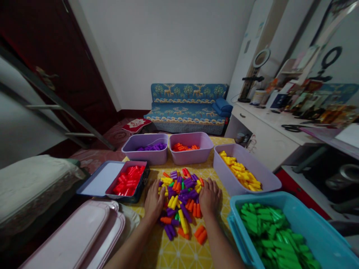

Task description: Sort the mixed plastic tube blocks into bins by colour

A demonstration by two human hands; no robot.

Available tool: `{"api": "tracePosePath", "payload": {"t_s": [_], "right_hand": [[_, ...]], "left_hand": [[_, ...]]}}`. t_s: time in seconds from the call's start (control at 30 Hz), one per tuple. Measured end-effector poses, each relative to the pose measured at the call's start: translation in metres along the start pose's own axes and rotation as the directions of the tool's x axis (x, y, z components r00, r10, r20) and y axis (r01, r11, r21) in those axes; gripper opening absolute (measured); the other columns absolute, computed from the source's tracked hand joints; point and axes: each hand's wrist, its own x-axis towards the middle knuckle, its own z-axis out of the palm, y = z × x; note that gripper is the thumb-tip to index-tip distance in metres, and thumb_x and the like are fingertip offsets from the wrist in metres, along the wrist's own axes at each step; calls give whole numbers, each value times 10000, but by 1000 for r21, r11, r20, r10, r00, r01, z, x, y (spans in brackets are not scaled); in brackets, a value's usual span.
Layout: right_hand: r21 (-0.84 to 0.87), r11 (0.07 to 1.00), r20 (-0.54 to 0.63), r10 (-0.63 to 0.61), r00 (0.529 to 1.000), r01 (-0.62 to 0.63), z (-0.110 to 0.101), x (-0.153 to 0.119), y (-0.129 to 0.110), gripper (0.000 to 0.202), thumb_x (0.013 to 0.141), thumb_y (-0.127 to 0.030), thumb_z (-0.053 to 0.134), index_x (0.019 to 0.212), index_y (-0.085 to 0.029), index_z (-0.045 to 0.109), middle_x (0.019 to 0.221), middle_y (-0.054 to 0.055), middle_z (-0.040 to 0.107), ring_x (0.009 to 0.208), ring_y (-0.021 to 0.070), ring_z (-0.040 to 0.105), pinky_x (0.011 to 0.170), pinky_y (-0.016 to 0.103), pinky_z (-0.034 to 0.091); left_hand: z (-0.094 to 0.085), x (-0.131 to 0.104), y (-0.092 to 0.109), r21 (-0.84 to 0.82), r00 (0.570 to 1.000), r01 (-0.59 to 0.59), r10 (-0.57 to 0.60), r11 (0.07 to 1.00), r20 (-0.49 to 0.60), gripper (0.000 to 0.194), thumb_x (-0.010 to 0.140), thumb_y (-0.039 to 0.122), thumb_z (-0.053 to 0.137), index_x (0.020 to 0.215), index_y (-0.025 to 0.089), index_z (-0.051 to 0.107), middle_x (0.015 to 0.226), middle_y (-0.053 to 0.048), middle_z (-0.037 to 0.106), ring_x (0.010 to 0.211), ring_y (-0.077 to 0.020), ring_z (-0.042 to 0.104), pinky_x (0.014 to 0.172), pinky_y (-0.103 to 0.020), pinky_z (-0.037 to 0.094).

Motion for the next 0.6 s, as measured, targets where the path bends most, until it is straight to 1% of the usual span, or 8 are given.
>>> {"api": "tracePosePath", "payload": {"t_s": [0.1,0.17,0.2,0.27,0.37,0.43,0.5,0.6], "right_hand": [[11,1000,-12,-15,1000,15,2,0,1,409,929,-199,370,1255,-198,617,1415,95,549,1325,261,432,1049,441,318],[26,1000,-17,-17,1000,17,2,-1,2,410,923,-191,374,1253,-199,617,1414,99,549,1326,263,430,1051,449,318],[33,999,-20,-14,1000,14,2,-1,2,410,921,-189,375,1253,-203,616,1415,98,548,1331,264,425,1053,454,315],[43,999,-20,-9,1000,10,2,-1,2,410,919,-187,374,1251,-208,614,1418,91,546,1339,263,416,1060,455,307],[44,999,-13,-6,1000,7,3,-1,2,409,920,-191,371,1251,-205,611,1419,85,545,1346,267,408,1067,452,296],[51,999,-17,-11,1000,12,5,-1,3,409,923,-195,371,1256,-203,608,1422,88,543,1344,269,409,1066,453,295],[86,996,-37,-14,999,17,8,-1,6,405,936,-209,357,1249,-196,614,1409,96,554,1335,264,419,1070,454,295],[208,977,-87,-23,996,40,12,1,11,404,966,-274,325,1194,-172,642,1336,112,609,1301,238,460,1080,432,311]], "left_hand": [[0,5,2,-133,986,-106,121,985,111,430,935,383,423,1279,192,595,1342,-108,614,1318,-255,505,1141,-479,358],[-1,8,1,-252,979,-109,148,961,139,427,934,310,387,1288,185,591,1302,-97,645,1254,-226,565,1106,-445,413],[-1,9,-1,-296,982,-99,141,950,125,434,915,257,382,1285,178,594,1284,-94,657,1227,-215,587,1088,-428,436],[1,12,-7,-323,993,-91,111,942,43,465,830,150,405,1237,167,628,1252,-93,672,1203,-209,603,1077,-410,452],[7,14,-12,-254,994,-82,59,964,-97,497,737,79,429,1162,169,670,1253,-94,665,1217,-220,590,1096,-418,434],[9,13,-11,-205,994,-55,34,977,-105,462,795,114,420,1187,173,658,1268,-97,656,1220,-225,588,1095,-429,431],[8,11,-5,-154,998,-41,35,987,-45,414,885,206,398,1221,184,639,1258,-97,664,1204,-230,597,1078,-437,439],[5,10,3,-63,995,-91,94,994,43,383,936,343,421,1220,210,641,1273,-89,660,1244,-245,568,1099,-452,400]]}}
